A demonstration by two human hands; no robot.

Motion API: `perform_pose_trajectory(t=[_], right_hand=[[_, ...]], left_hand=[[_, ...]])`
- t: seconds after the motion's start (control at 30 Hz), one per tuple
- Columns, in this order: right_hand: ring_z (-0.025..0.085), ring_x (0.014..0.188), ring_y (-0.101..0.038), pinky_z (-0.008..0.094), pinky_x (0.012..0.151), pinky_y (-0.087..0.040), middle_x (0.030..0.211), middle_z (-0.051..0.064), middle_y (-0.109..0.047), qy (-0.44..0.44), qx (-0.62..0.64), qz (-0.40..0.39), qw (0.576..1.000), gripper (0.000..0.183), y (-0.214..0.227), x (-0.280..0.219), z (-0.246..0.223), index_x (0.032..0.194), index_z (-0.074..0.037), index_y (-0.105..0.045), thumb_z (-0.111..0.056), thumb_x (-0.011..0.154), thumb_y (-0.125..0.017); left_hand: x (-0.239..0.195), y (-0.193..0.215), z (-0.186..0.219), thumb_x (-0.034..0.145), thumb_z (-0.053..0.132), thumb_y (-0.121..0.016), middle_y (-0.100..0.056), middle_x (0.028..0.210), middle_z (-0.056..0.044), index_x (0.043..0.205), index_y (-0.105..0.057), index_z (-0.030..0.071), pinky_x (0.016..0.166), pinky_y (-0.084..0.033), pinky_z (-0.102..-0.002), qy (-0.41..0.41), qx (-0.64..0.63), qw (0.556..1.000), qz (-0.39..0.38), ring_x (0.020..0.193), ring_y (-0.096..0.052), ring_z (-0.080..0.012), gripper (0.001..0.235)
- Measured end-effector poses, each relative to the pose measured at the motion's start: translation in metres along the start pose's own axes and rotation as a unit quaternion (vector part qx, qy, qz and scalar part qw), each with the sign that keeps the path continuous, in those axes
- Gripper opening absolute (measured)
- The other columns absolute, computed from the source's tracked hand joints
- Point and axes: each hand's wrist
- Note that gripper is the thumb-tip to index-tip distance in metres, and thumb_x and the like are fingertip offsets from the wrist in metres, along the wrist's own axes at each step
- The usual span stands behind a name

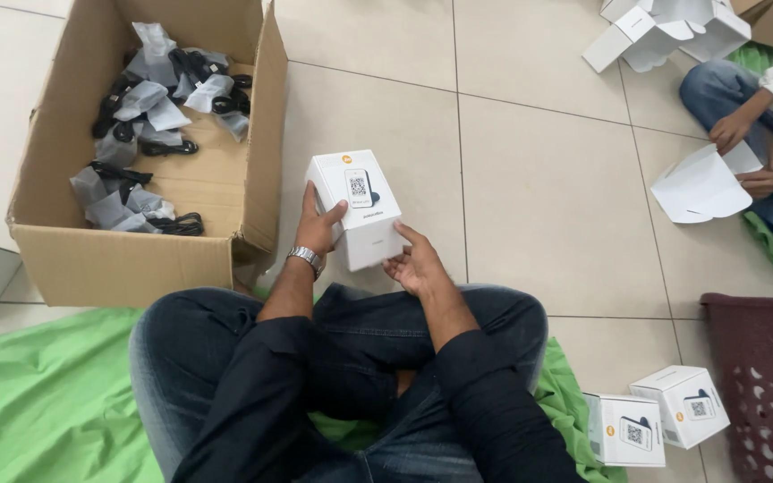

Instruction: The person sits on the floor and packs small electronic devices and cables into white retail boxes. They open the boxes, place the items inside, close the lids, and set the finished packages aside.

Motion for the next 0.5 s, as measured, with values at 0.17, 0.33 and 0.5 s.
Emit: perform_pose_trajectory(t=[0.17,0.33,0.5], right_hand=[[0.016,0.079,-0.059,0.023,0.059,-0.049,0.101,0.012,-0.065,0.046,0.014,0.008,0.999,0.046,0.009,-0.011,-0.001,0.12,0.004,-0.062,-0.028,0.091,-0.076],[0.013,0.079,-0.066,0.018,0.058,-0.053,0.096,0.01,-0.067,0.091,0.065,-0.027,0.993,0.027,0.003,-0.036,-0.018,0.111,0.003,-0.065,-0.009,0.089,-0.075],[0.017,0.084,-0.07,0.019,0.066,-0.059,0.092,0.009,-0.069,0.19,0.11,-0.048,0.974,0.022,-0.032,-0.078,-0.054,0.106,-0.002,-0.069,-0.009,0.086,-0.075]], left_hand=[[0.029,0.018,-0.031,0.086,0.015,-0.074,-0.044,0.16,-0.015,0.165,-0.011,0.018,0.106,-0.048,-0.041,-0.082,-0.024,0.996,-0.012,0.135,-0.054,-0.0292,0.101],[0.048,0.023,-0.056,0.098,0.02,-0.073,-0.047,0.16,-0.016,0.164,-0.03,0.012,0.112,-0.041,-0.035,-0.152,0.097,0.984,-0.001,0.139,-0.051,-0.0249,0.079],[0.076,0.032,-0.088,0.094,0.031,-0.059,-0.067,0.135,-0.023,0.159,-0.037,0.016,0.096,-0.052,-0.042,-0.018,0.113,0.993,-0.017,0.118,-0.065,-0.0317,0.07]])
Point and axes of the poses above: each hand's wrist, its own x-axis towards the middle knuckle, its own y-axis out of the back of the hand, z = x × y
